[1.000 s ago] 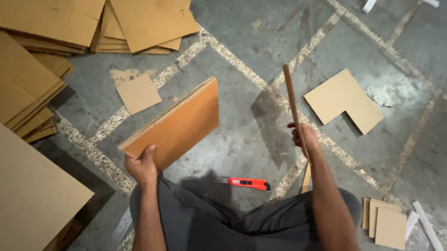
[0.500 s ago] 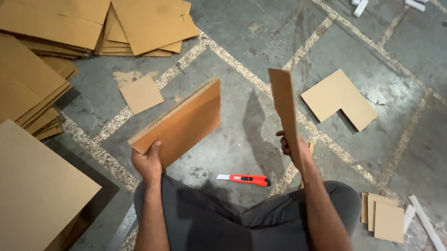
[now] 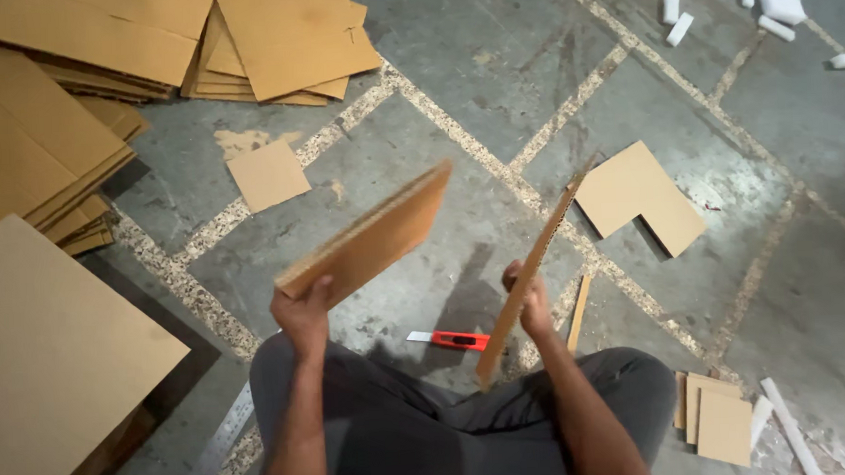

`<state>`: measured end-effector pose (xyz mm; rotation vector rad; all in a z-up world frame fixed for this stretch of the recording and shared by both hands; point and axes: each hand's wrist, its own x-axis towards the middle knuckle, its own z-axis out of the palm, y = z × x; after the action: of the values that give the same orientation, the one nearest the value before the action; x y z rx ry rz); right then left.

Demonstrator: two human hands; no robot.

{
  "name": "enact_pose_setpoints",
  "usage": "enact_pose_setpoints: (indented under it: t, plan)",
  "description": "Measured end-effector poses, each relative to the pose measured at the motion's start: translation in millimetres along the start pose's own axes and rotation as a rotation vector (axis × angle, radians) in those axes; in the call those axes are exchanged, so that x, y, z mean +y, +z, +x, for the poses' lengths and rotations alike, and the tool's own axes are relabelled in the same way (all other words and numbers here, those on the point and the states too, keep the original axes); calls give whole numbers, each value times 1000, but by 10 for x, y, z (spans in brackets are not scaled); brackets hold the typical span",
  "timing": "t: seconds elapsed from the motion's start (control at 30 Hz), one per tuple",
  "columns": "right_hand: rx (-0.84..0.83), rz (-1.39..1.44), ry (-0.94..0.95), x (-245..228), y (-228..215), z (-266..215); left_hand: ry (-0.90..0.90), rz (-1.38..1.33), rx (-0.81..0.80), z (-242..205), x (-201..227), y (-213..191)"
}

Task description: The person sits on the floor and uses a utility knife to cut a piece of cardboard along pre-scored lines. They separate the cut sections and place them aside, then pick up another piece of cardboard and repeat the cutting process.

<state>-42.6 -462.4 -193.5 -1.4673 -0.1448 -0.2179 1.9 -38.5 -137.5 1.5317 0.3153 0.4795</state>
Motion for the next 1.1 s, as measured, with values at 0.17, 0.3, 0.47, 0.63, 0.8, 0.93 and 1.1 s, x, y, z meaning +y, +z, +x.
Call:
enact_pose_setpoints:
  t: [0.17, 0.3, 0.47, 0.63, 0.8, 0.93, 1.1]
  plan:
    - [-41, 24, 150, 460, 501, -104, -39, -51, 1, -296, 64, 343]
    - [-9, 19, 287, 721, 898, -78, -29, -41, 4, -531, 221, 529]
    - [3, -189, 230, 923, 1219, 102, -64, -9, -87, -600, 412, 520]
    - [-23, -135, 200, 956, 1359, 199, 225, 81, -125, -540, 396, 525]
    - [8, -249, 348, 955, 1378, 167, 133, 15, -91, -550, 381, 564]
    - [27, -265, 356, 1027, 1342, 217, 331, 77, -166, -539, 408, 567]
    - [299, -339, 207, 1011, 1240, 361, 287, 165, -95, -486, 338, 552]
